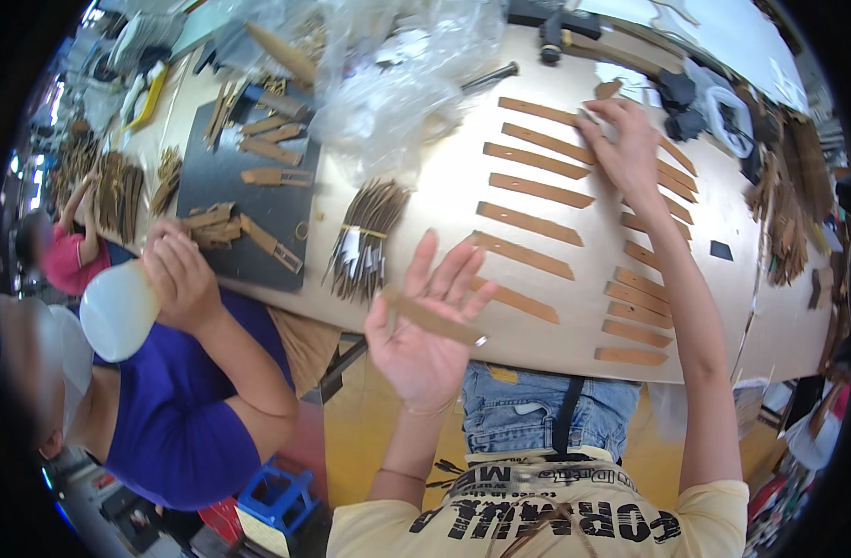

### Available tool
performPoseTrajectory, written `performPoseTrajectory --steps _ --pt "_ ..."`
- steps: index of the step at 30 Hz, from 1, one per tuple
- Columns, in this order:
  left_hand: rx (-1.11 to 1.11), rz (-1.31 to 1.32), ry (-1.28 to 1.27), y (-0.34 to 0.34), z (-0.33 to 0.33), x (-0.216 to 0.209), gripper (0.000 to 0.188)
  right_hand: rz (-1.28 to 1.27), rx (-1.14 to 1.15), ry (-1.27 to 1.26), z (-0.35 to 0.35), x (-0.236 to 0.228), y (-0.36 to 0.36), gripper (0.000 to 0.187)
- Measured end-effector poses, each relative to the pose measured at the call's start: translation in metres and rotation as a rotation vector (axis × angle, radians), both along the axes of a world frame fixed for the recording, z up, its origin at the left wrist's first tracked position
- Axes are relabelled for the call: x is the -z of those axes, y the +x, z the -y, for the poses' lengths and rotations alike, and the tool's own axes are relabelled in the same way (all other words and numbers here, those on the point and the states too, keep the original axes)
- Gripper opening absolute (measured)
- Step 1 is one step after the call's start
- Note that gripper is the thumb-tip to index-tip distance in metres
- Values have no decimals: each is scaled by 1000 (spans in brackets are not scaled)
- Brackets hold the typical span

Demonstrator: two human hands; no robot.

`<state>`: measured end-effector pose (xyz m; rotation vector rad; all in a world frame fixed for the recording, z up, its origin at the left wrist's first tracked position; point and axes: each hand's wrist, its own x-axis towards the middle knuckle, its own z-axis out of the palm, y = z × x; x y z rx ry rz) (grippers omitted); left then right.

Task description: The person sorts and arranges small leather strips and black leather pieces on a worktable. They separate bundles, lay out individual strips in rows, and handle black pieces, organizing them into groups.

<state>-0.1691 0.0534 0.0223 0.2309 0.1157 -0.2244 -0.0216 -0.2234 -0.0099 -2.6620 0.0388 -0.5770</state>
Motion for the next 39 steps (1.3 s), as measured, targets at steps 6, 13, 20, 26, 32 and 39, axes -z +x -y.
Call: performPoseTrajectory --steps 6,13,20,26,32,39 --pt "48 78 53 15 22 -2 72 -533 -202 875 -39 -32 -102 26" --pt "-83 -26 626 -16 36 -3 47 -457 -338 889 -100 -42 -194 57" --pt "-133 -232 711 -61 31 9 15 -360 -427 656 -112 -18 -226 27" --pt "41 -173 754 -80 33 7 12 -321 -235 489 -106 -26 -232 16" --pt "67 -180 849 -79 35 14 17 -252 -242 376 -100 -22 -228 17" --pt "-153 -142 1047 -73 43 31 30 -183 -265 402 -111 -4 -231 11"
